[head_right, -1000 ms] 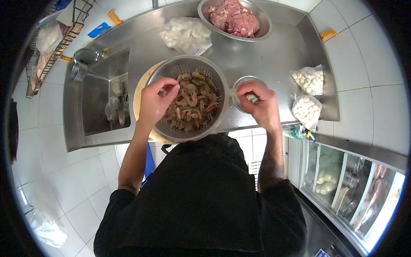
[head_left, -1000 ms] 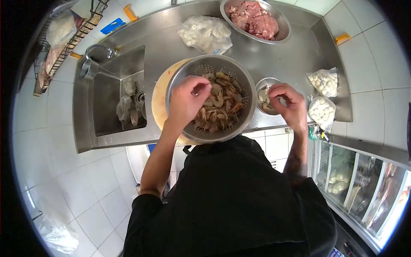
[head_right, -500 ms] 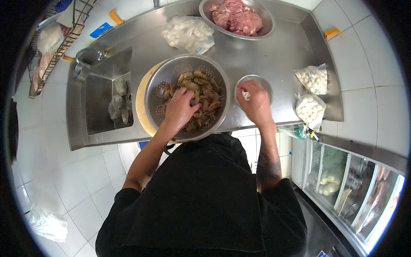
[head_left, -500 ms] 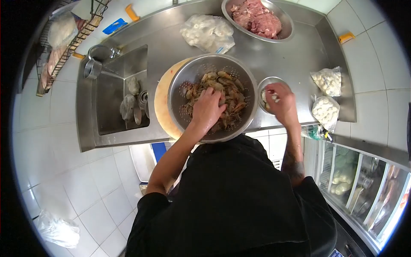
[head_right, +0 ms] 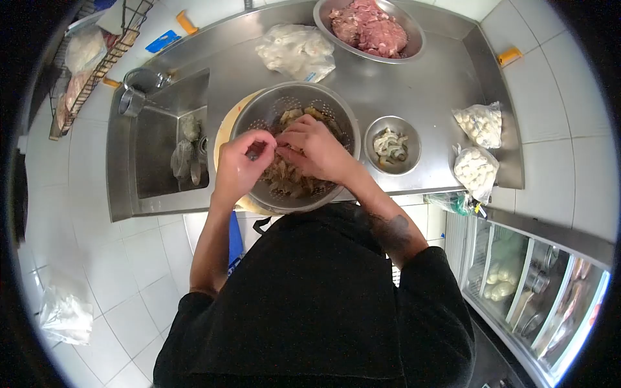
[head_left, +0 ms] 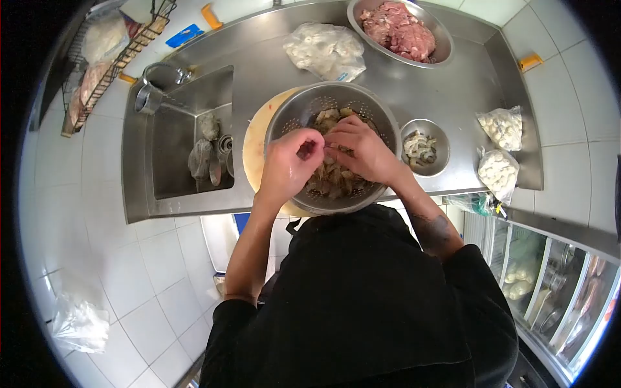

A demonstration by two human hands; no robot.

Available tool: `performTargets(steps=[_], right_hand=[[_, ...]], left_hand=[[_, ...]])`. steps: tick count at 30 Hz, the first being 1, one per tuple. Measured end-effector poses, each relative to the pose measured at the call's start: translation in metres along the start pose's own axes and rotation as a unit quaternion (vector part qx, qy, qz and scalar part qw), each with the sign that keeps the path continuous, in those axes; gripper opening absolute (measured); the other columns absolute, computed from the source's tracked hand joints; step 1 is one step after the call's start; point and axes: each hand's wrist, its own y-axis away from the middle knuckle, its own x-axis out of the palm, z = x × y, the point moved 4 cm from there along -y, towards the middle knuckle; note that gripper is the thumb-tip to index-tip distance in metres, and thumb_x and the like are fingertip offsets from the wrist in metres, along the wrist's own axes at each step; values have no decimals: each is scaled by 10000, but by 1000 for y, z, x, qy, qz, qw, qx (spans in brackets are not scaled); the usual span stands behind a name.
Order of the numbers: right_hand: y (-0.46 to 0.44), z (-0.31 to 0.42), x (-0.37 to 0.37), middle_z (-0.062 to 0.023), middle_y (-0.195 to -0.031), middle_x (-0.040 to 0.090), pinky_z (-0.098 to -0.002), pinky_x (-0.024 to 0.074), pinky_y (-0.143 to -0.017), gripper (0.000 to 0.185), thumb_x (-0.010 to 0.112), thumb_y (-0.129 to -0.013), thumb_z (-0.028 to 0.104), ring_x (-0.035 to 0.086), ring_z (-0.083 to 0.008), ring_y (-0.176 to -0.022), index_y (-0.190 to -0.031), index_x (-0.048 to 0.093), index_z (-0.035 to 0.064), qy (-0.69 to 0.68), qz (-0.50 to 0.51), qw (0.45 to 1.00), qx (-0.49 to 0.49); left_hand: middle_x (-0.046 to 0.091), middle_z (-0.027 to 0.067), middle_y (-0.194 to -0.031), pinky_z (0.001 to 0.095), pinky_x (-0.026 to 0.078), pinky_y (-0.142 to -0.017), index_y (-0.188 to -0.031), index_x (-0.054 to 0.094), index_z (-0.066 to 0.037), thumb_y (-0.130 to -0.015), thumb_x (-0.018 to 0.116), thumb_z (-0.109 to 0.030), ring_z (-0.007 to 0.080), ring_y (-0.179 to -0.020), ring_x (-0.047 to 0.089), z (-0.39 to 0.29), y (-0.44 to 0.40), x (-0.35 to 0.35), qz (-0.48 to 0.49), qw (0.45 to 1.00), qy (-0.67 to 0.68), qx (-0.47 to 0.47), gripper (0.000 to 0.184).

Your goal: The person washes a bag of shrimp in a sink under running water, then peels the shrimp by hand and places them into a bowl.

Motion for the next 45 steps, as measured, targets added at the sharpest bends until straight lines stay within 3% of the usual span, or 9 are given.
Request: performTargets(steps=[1, 2, 11, 18, 24, 30, 36, 39, 45], right_hand=[[0, -5, 2, -104, -1005, 671, -431, 471, -890, 241, 703, -796, 102, 577, -331, -1007, -1032, 702, 53, 22, -9, 1000, 3], [-1, -10, 2, -109, -991, 675, -432, 472, -889, 229, 698, -798, 92, 582, -335, -991, -1023, 704, 53, 44, -19, 999, 5], [11, -28, -15, -131, -989, 669, -449, 475, -877, 192, 662, -831, 60, 583, -358, -968, -1019, 694, 38, 167, -22, 982, 90], [13, -24, 10, -120, -1056, 638, -464, 456, -934, 282, 685, -816, 107, 547, -361, -1055, -1095, 679, 72, 182, 53, 978, 93], [9, -23, 34, -85, -1035, 626, -481, 465, -906, 248, 703, -781, 164, 537, -340, -1088, -1016, 688, 88, 196, 43, 979, 17], [-1, -10, 18, -28, -990, 678, -473, 434, -889, 151, 712, -804, 171, 561, -275, -1041, -917, 701, 72, 94, 32, 995, 29], [7, -27, 33, -30, -979, 692, -443, 409, -884, 143, 711, -841, 203, 581, -275, -1068, -846, 711, 59, -57, 26, 992, 107], [3, 3, 12, -54, -992, 693, -486, 410, -890, 164, 712, -854, 211, 580, -292, -1088, -898, 715, 53, 98, 19, 986, 132], [1, 10, 2, -90, -995, 699, -485, 421, -908, 177, 703, -874, 197, 600, -302, -1057, -990, 716, 64, 28, 23, 997, 69]], left_hand=[[689, 68, -824, 248, 520, -675, -939, 661, 7, -845, 674, 20, 110, -746, 665, 0, -1, -4, -13, 1000, -11, 0, 95], [681, 130, -820, 347, 539, -667, -918, 659, 3, -824, 690, -6, 250, -688, 663, 7, -1, -5, -37, 999, -25, -17, 100], [661, 101, -998, 394, 500, -893, -977, 715, -76, -797, 702, -100, 305, -1066, 567, 38, 10, 24, -59, 958, -269, 86, 182], [664, 115, -1056, 423, 470, -980, -965, 708, -38, -733, 727, -116, 318, -1107, 566, 73, -1, 52, 168, 937, -305, -25, 244], [676, 129, -957, 399, 512, -863, -899, 684, -1, -725, 729, -121, 306, -990, 620, 58, -4, 33, 62, 976, -206, 15, 216], [670, 66, -804, 263, 498, -654, -974, 689, 10, -808, 747, -64, 108, -680, 608, 48, 1, 11, 38, 998, 34, -41, 191], [656, 8, -796, 225, 473, -636, -974, 694, -1, -850, 737, -50, 50, -685, 561, 40, 4, 6, -11, 1000, 19, -10, 141], [656, -6, -797, 218, 474, -633, -942, 692, 0, -861, 733, -47, 42, -705, 574, 50, 8, 7, -53, 993, 88, -57, 102], [642, -7, -858, 220, 495, -673, -993, 654, 5, -863, 696, 15, 55, -751, 588, 58, 11, 8, 50, 943, 294, -150, 137]])
